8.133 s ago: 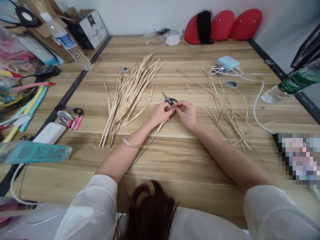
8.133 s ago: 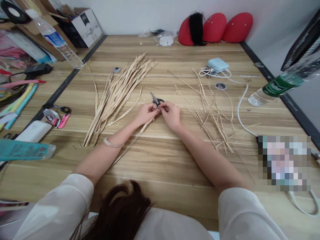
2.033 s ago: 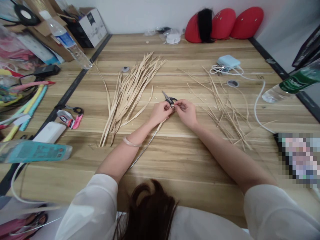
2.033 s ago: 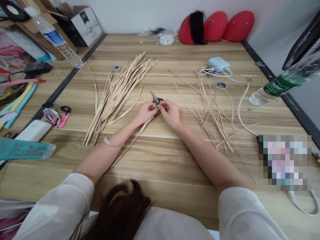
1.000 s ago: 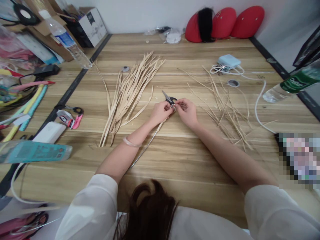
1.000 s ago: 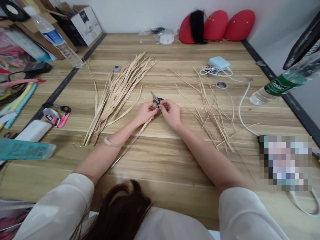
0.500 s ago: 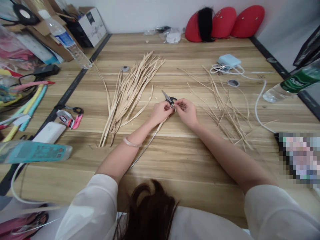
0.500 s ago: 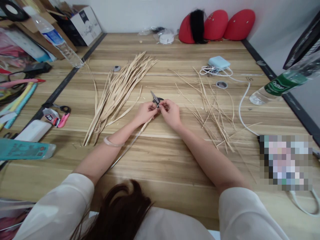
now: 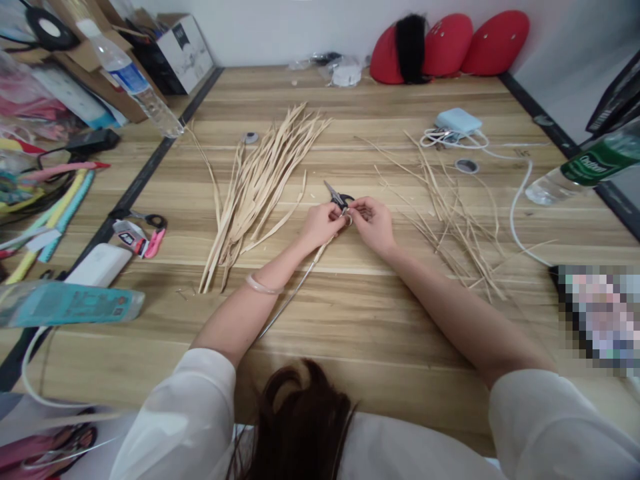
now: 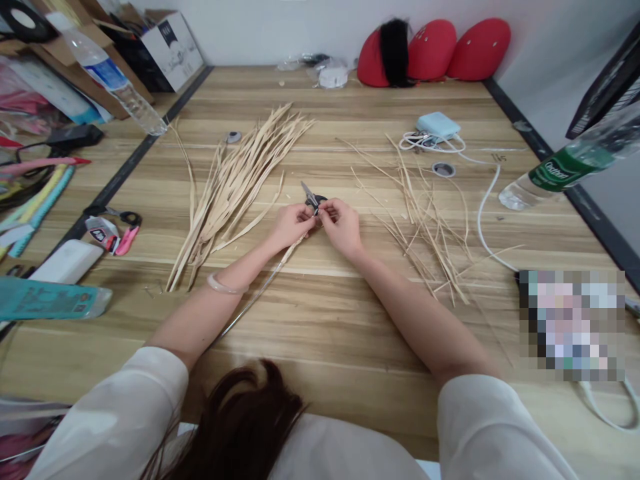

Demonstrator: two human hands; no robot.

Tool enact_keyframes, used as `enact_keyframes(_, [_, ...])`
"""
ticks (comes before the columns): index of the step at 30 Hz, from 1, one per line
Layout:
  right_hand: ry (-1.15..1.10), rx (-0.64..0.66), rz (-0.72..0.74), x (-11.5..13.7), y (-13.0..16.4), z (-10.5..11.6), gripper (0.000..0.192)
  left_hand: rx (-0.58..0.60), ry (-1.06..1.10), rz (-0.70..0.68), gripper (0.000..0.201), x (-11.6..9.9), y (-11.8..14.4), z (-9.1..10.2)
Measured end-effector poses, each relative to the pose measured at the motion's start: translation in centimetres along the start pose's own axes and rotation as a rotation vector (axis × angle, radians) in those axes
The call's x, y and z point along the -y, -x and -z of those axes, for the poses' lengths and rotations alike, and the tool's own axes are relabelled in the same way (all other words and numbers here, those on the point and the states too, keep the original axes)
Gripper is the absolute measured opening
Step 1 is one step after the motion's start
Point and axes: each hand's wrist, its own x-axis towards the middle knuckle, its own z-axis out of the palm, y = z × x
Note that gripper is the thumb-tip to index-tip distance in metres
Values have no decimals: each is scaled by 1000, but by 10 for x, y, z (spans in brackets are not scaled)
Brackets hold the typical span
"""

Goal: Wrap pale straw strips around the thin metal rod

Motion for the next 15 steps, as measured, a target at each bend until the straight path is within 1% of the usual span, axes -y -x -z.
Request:
enact_keyframes(7, [-4, 7, 0, -1, 0, 0, 6, 0, 0, -6, 18, 2, -1, 0])
enact_keyframes(15, [-7, 6, -3, 0, 0, 0, 6, 6, 1, -2, 19, 1, 0, 0])
